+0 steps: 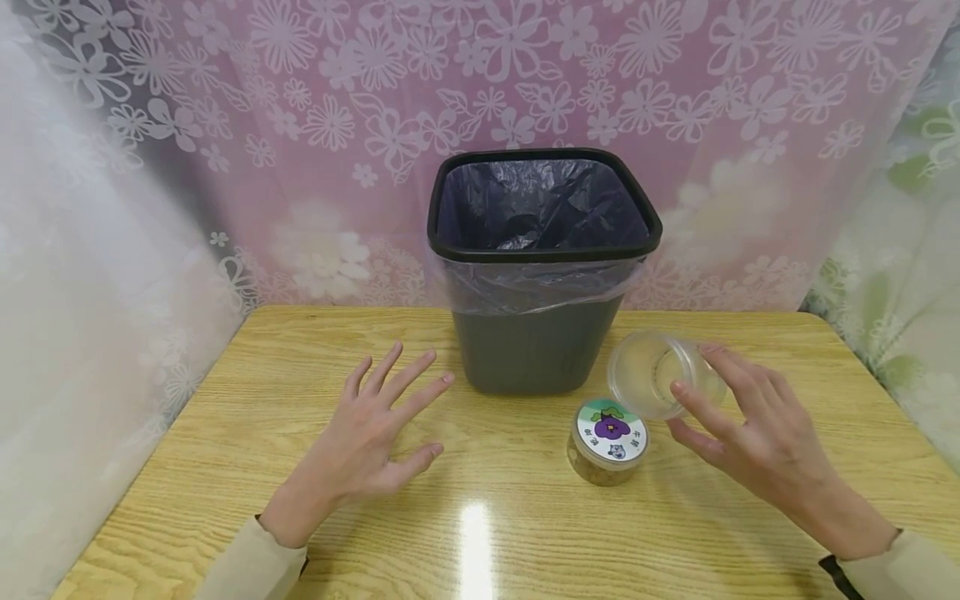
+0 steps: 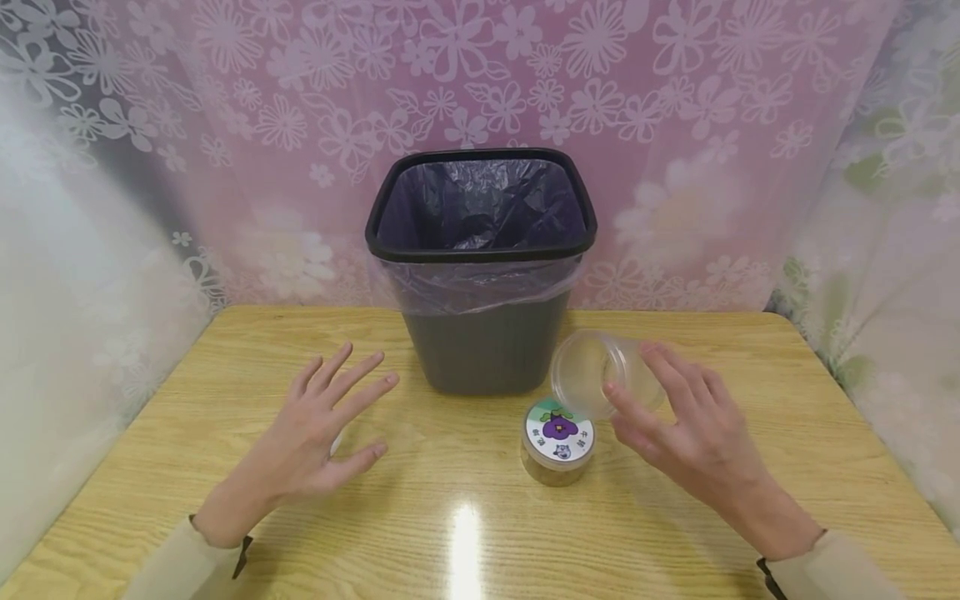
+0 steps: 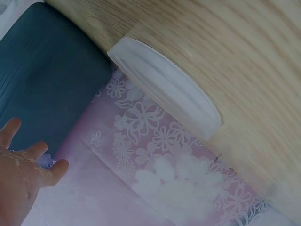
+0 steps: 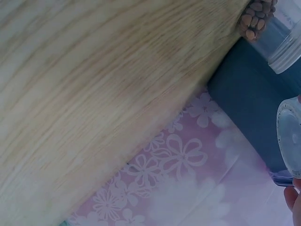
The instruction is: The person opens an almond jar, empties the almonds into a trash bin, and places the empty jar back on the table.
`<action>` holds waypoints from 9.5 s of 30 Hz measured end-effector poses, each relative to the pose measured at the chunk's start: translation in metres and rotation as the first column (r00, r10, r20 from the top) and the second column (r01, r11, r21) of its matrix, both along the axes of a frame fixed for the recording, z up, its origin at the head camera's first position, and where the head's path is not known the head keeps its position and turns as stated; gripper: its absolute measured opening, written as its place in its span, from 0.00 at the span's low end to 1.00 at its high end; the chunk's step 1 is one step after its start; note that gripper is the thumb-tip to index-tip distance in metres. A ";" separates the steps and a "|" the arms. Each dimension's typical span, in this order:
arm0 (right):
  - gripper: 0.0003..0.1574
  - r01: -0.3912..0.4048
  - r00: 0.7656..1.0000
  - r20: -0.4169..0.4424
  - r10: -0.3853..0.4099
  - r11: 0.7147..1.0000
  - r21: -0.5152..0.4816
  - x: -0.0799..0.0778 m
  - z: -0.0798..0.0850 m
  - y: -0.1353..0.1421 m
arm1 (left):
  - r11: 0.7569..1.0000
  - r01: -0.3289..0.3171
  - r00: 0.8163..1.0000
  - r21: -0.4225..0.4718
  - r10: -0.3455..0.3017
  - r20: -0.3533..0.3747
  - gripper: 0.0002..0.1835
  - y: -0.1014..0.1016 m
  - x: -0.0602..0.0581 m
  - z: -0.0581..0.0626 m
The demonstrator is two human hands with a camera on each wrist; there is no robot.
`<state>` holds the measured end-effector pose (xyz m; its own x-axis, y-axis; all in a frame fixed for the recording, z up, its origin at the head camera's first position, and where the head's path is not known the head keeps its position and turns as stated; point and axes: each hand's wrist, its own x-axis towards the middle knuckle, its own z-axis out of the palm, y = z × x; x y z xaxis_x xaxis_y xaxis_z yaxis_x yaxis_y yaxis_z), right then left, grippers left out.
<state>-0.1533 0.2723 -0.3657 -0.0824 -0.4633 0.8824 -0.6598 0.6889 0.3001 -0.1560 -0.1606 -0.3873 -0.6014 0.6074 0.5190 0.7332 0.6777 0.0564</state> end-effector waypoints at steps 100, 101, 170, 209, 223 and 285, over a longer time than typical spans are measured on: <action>0.27 -0.218 0.944 0.264 0.197 0.974 0.053 -0.002 -0.026 -0.109 | 0.966 -0.259 0.953 0.000 0.256 0.161 0.42 -0.057 0.002 -0.008; 0.27 -0.219 0.941 0.275 0.196 0.974 0.057 -0.001 -0.027 -0.110 | 0.965 -0.260 0.952 -0.002 0.257 0.166 0.42 -0.057 0.002 -0.008; 0.57 -0.275 0.511 0.860 0.005 0.948 0.158 -0.008 -0.031 -0.208 | 0.920 -0.392 0.877 -0.009 0.376 0.297 0.43 -0.101 0.002 -0.008; 0.74 -0.202 0.244 0.970 0.019 0.979 0.031 -0.015 -0.031 -0.225 | 0.910 -0.413 0.864 -0.034 0.404 0.300 0.44 -0.105 0.001 -0.002; 0.58 -0.227 0.434 0.900 -0.031 0.963 0.143 0.008 -0.020 -0.190 | 0.950 -0.310 0.922 0.036 0.291 0.257 0.43 -0.081 0.013 0.006; 0.53 0.081 0.546 0.823 -0.158 0.987 0.136 0.020 -0.028 -0.042 | 1.000 -0.014 0.985 0.004 0.013 0.170 0.41 0.018 0.018 0.019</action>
